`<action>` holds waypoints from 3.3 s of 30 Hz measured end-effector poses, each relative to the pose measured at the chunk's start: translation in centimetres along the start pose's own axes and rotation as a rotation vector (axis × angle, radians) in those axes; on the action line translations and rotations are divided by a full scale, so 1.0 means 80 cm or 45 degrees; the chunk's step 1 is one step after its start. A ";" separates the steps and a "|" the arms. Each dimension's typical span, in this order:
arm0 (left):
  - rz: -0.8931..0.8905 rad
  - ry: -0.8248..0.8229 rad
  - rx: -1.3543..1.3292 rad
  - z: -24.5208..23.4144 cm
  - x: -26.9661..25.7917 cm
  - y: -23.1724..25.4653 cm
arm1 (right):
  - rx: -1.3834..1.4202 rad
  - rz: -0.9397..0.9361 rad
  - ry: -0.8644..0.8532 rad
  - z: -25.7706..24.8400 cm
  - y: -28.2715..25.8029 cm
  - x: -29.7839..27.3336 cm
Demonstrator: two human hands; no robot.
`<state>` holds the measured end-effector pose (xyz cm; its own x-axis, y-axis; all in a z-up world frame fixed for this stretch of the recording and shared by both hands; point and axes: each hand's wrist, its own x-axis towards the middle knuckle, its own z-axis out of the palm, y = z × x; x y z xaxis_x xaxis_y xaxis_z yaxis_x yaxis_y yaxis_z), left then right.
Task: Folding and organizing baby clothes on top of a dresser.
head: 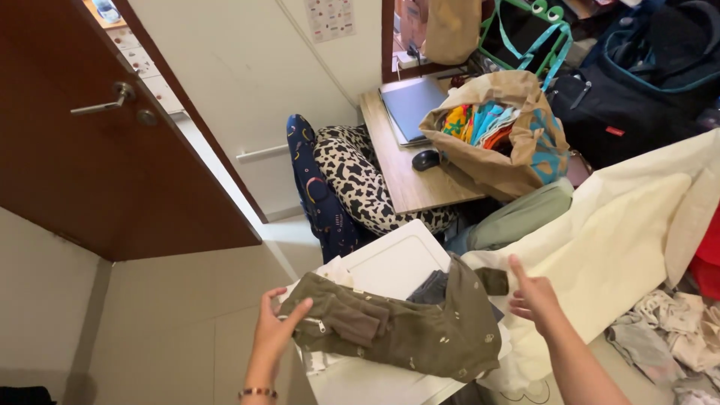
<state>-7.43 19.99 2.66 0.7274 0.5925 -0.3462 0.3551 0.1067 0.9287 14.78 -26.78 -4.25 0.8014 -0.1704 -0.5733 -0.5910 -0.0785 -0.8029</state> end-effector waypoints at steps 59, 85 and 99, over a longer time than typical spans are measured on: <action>-0.011 0.065 -0.208 -0.069 -0.023 -0.016 | 0.165 -0.526 -1.049 0.189 -0.105 0.050; -0.328 0.061 -0.083 -0.072 -0.023 -0.007 | -0.150 -0.125 -0.982 0.224 -0.158 0.086; 0.003 -0.232 -0.407 -0.089 -0.045 -0.041 | -0.886 -1.808 -1.080 0.099 -0.054 -0.146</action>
<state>-15.39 23.17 1.79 0.8308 0.4441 -0.3354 0.1730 0.3666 0.9142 8.75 -16.65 4.61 0.3695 0.8707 0.3246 0.7751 -0.0960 -0.6246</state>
